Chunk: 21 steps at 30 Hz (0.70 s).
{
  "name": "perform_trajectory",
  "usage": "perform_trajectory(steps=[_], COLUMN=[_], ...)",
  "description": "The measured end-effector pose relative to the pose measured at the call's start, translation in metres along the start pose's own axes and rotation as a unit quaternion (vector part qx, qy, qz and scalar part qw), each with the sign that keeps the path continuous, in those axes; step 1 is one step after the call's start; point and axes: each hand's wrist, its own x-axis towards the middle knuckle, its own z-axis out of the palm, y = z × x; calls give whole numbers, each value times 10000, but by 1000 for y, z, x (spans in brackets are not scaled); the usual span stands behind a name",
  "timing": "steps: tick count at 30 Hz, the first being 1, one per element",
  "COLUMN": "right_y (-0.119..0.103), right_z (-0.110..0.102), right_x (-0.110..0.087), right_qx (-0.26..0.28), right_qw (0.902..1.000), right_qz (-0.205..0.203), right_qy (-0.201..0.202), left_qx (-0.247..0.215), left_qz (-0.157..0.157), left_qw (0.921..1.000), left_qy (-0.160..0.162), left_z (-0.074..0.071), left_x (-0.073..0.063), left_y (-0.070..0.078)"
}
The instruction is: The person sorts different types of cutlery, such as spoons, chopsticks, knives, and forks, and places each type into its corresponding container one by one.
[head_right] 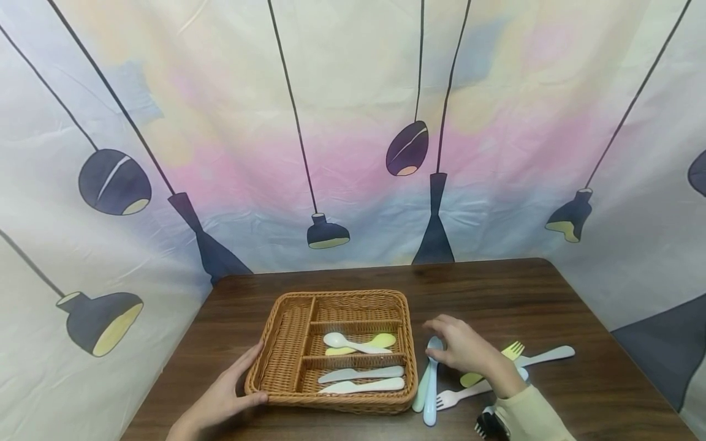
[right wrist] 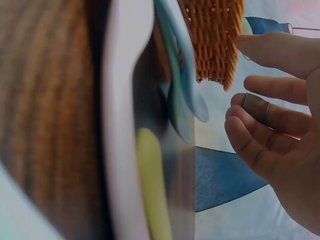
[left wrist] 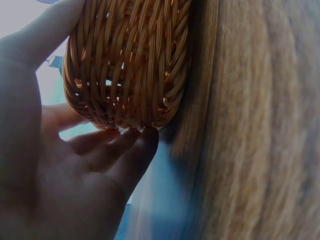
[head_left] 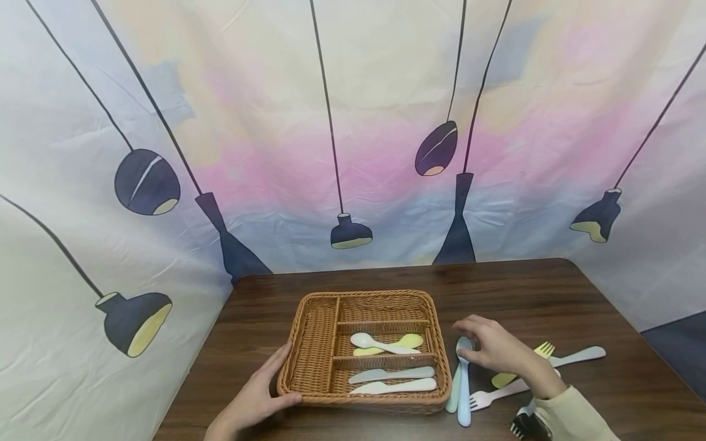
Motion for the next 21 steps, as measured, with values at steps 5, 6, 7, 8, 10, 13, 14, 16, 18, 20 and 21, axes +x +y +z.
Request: perform_trajectory(steps=[5,6,7,8,10,13,14,16,18,20,21], right_y=[-2,-2,-2,-2,-2,-2,-2,-2,-2,-3,-3], right_z=[3,3,4,4,5,6,6,7,8,8,8], right_x=[-2,-3,-3,-3,-4,-6,-6,-8,-8,-9,-10], right_qx=[-198,-237,-273,-299,-330,-348,-352,-350,-350,-333,-315], right_qw=[9996,9995,9993,9992,9990,9989,9988,9988,9987,9985,9985], right_qz=[173,197,218,245,264,274,277,280,311,358,390], right_qy=[94,117,137,142,172,178,184,199,217,230,235], left_qx=[-11,-17,-24,-28,-18,-13,-2,11,26,35,36], left_qz=[32,33,22,9,-7,-19,-14,1,3,9,11], left_qw=[10000,10000,10000,10000,10000,10000,10000,10000,10000,10000,10000], left_qy=[2,-3,-21,-41,-67,-80,-73,-48,-33,-21,-14], left_z=[0,0,0,0,-1,-1,-1,0,0,0,0], left_x=[0,0,0,0,0,0,0,0,0,1,1], left_y=[-1,-2,-2,-2,-2,-2,-2,-2,-2,-2,-2])
